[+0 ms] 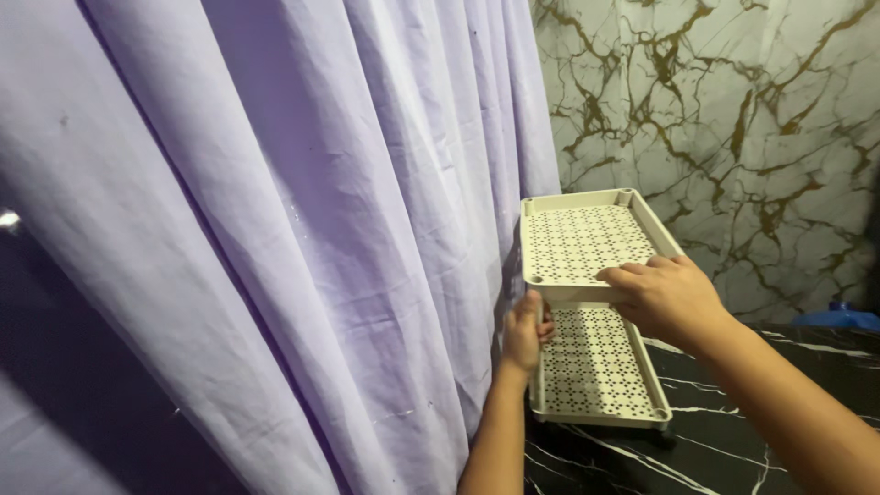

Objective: The person wipes a white perforated plastic tray and several white plastic poles with a blue cloth, then inserts the poles into the tray's corner sockets to form a two-tier rack. The person then places a second tray on top of the poles to complete the assembly.

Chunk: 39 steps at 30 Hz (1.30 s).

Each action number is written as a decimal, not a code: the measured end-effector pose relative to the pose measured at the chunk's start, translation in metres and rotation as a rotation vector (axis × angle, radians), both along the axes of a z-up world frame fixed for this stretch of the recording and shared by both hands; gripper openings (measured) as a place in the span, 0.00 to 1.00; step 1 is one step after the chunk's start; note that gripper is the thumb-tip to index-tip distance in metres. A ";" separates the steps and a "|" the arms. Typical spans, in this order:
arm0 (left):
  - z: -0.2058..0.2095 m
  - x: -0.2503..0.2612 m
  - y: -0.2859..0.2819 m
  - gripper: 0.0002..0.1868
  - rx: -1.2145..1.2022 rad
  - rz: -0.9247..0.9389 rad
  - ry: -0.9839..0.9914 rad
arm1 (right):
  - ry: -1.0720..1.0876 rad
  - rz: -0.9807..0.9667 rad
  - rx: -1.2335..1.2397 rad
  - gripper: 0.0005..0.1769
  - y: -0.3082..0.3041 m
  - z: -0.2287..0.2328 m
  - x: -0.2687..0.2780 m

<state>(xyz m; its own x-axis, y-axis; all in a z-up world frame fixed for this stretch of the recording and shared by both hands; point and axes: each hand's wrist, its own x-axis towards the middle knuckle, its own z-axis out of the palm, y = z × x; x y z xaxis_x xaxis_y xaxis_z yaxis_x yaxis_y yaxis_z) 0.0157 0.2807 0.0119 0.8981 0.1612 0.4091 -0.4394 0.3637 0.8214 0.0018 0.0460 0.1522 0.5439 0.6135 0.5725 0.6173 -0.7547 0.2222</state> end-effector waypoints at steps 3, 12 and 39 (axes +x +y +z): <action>0.000 0.000 0.010 0.26 0.011 0.097 -0.015 | 0.070 -0.050 -0.037 0.14 -0.004 -0.005 0.009; -0.012 0.009 0.006 0.26 -0.018 0.194 -0.059 | 0.210 -0.078 -0.039 0.19 0.003 -0.019 0.020; 0.009 -0.010 -0.023 0.30 0.316 0.760 -0.168 | 0.473 -0.036 0.158 0.14 -0.046 0.027 0.005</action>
